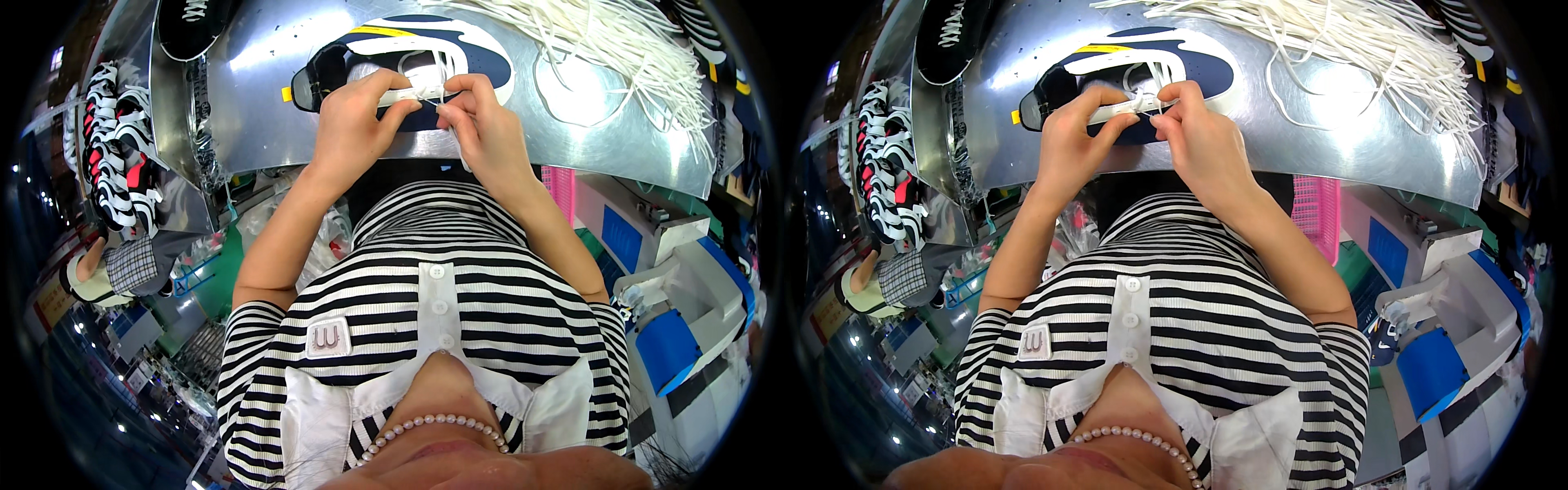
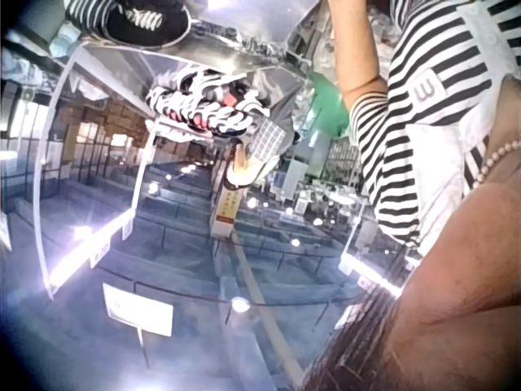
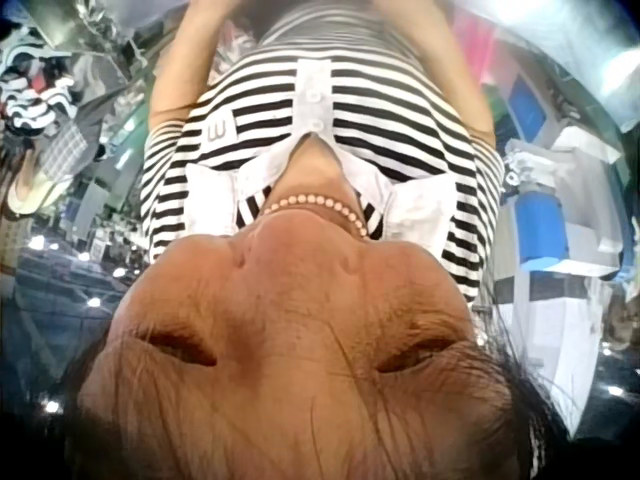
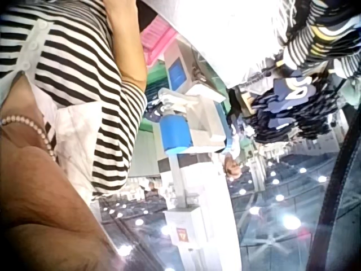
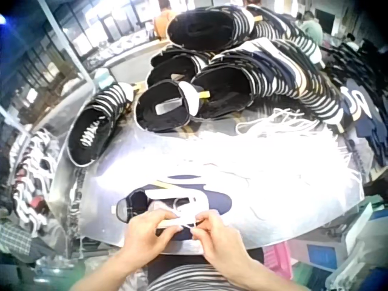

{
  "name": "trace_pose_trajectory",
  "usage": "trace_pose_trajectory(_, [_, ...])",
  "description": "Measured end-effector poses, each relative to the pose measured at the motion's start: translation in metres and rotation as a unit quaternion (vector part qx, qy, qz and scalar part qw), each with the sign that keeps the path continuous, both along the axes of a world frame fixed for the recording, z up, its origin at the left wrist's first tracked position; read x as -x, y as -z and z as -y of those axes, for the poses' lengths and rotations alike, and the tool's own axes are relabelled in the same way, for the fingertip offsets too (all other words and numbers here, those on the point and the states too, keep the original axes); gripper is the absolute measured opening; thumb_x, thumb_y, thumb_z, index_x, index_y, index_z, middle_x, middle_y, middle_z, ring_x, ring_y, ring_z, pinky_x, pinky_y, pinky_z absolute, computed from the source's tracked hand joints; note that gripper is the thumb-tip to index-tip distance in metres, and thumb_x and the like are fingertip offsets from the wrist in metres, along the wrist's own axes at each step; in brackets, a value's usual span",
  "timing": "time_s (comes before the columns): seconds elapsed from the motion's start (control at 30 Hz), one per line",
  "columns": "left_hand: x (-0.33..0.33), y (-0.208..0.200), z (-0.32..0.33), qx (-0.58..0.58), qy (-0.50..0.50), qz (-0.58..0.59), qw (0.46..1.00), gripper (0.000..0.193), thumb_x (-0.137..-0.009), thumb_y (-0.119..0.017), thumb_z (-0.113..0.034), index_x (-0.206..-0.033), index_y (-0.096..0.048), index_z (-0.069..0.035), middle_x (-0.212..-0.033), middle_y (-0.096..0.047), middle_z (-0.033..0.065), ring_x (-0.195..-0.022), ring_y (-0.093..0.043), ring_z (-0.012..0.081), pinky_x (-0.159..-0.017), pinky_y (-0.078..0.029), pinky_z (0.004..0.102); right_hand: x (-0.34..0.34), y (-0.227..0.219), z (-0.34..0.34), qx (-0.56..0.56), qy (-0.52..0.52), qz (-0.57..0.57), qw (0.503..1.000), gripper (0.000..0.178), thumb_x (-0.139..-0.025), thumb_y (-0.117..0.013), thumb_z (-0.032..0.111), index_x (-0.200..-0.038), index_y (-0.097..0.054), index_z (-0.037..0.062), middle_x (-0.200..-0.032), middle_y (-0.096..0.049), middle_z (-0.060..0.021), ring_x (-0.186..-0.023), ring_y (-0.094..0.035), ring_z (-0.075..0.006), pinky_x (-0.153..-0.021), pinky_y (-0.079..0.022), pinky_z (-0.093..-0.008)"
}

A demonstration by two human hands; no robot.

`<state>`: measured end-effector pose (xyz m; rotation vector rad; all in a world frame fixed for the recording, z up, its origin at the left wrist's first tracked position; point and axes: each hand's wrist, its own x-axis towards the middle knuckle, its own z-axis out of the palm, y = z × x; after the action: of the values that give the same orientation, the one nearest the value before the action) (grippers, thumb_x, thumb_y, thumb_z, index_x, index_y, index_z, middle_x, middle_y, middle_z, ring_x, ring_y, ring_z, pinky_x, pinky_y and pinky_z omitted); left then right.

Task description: The person laces a shoe by threading a white lace through the eyelets and pulling it through.

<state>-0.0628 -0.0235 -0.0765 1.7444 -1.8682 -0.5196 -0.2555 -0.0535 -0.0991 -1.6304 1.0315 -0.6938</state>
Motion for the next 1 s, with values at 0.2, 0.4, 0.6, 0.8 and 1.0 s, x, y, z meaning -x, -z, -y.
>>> trace_pose_trajectory(0.2, [0.000, 0.005, -0.001, 0.017, 0.006, -0.024, 1.000, 0.019, -0.081, -0.077, -0.012, -0.094, -0.067, -0.003, -0.087, -0.071, 0.0104, -0.074, -0.069, 0.0241, -0.066, -0.051, 0.0303, -0.002, -0.001, 0.003, 0.029, -0.005, -0.054, 0.998, 0.023, -0.095, -0.060, 0.013, -0.112, -0.050, 0.0017, -0.077, -0.069, -0.0117, -0.072, -0.069, -0.0297, -0.063, -0.052, -0.0384])
trace_pose_trajectory(0.4, [0.009, 0.010, -0.007, 0.055, 0.057, -0.005, 0.997, 0.018, -0.081, -0.074, -0.009, -0.097, -0.067, -0.006, -0.086, -0.069, 0.0118, -0.071, -0.066, 0.0309, -0.062, -0.050, 0.0356, -0.022, 0.010, 0.000, 0.116, 0.017, -0.121, 0.986, 0.025, -0.094, -0.062, 0.015, -0.113, -0.050, 0.0029, -0.076, -0.069, -0.0115, -0.069, -0.069, -0.0324, -0.059, -0.052, -0.0419])
trace_pose_trajectory(0.6, [0.012, 0.004, -0.005, -0.022, -0.014, -0.022, 0.999, 0.019, -0.083, -0.074, -0.011, -0.098, -0.065, -0.004, -0.091, -0.071, 0.0102, -0.079, -0.069, 0.0269, -0.068, -0.051, 0.0326, -0.010, 0.007, 0.008, 0.119, -0.026, -0.090, 0.988, 0.021, -0.094, -0.061, 0.014, -0.111, -0.053, 0.0037, -0.078, -0.068, -0.0145, -0.073, -0.068, -0.0346, -0.061, -0.051, -0.0425])
trace_pose_trajectory(0.8, [0.010, 0.003, -0.004, -0.042, -0.024, -0.029, 0.998, 0.019, -0.084, -0.073, -0.010, -0.099, -0.065, -0.004, -0.091, -0.070, 0.0097, -0.080, -0.069, 0.0243, -0.071, -0.052, 0.0307, 0.011, -0.014, -0.001, 0.084, -0.019, -0.109, 0.990, 0.016, -0.094, -0.060, 0.011, -0.109, -0.057, 0.0061, -0.081, -0.068, -0.0162, -0.075, -0.067, -0.0350, -0.063, -0.051, -0.0428])
trace_pose_trajectory(1.0, [0.013, 0.001, -0.004, -0.039, -0.030, -0.031, 0.998, 0.018, -0.084, -0.072, -0.010, -0.099, -0.065, -0.003, -0.091, -0.070, 0.0100, -0.079, -0.069, 0.0223, -0.071, -0.052, 0.0301, 0.012, -0.011, -0.002, 0.061, -0.014, -0.082, 0.995, 0.016, -0.094, -0.060, 0.010, -0.109, -0.055, 0.0049, -0.080, -0.069, -0.0146, -0.074, -0.068, -0.0334, -0.063, -0.051, -0.0410])
